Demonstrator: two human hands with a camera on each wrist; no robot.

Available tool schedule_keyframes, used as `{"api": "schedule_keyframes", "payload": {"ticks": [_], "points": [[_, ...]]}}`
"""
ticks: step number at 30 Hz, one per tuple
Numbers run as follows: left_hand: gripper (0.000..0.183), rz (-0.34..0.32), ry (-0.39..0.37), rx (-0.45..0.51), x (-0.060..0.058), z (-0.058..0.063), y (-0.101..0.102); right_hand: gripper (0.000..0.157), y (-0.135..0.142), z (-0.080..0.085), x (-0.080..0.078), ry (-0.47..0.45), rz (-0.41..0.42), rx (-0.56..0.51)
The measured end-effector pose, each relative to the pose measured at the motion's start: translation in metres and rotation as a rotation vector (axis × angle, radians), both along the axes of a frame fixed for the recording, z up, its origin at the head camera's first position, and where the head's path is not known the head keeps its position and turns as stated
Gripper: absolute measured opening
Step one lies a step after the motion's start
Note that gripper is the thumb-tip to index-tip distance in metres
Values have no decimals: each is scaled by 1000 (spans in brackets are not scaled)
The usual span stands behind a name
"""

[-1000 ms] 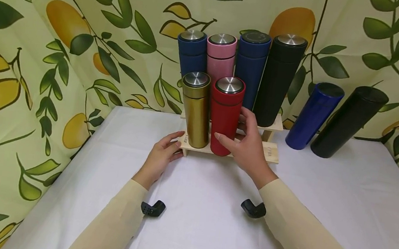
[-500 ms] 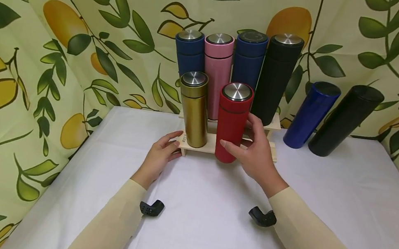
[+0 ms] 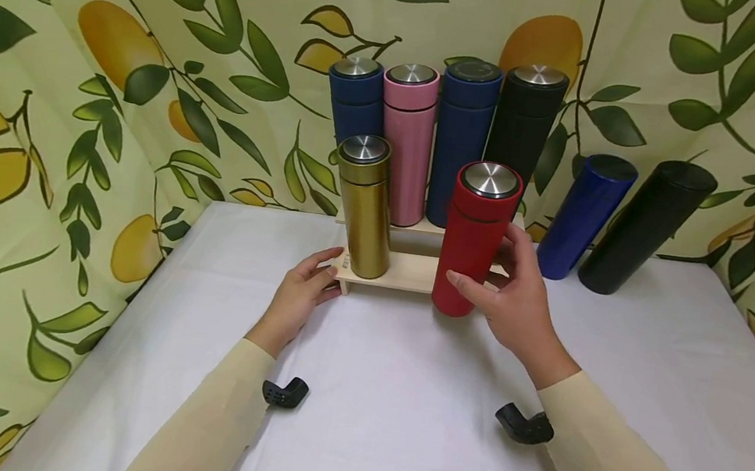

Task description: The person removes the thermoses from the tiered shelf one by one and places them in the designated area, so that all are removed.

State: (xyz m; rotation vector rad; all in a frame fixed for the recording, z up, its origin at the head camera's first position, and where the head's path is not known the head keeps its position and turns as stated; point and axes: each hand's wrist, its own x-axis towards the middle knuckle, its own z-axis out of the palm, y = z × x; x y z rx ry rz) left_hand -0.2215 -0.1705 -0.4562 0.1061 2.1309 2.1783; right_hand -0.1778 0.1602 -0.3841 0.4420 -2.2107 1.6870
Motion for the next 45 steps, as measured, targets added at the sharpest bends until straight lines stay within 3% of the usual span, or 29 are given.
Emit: {"api": "schedule_keyframes", "payload": {"ticks": [5, 17, 26, 37, 45], "points": [[45, 1, -6, -1, 0, 0, -1, 88, 15, 3, 2, 27, -37, -17], [45, 0, -14, -4, 1, 0, -2, 90, 67, -2, 3, 54, -215, 21], [45, -6, -13, -16, 2, -2, -3, 89, 111, -8, 3, -62, -411, 53], [45, -8, -10, -14, -2, -4, -3, 89, 162, -6, 13, -134, -572, 39], [45, -6, -12, -15, -1, -2, -3, 87, 185, -12, 13, -177, -678, 92]]}}
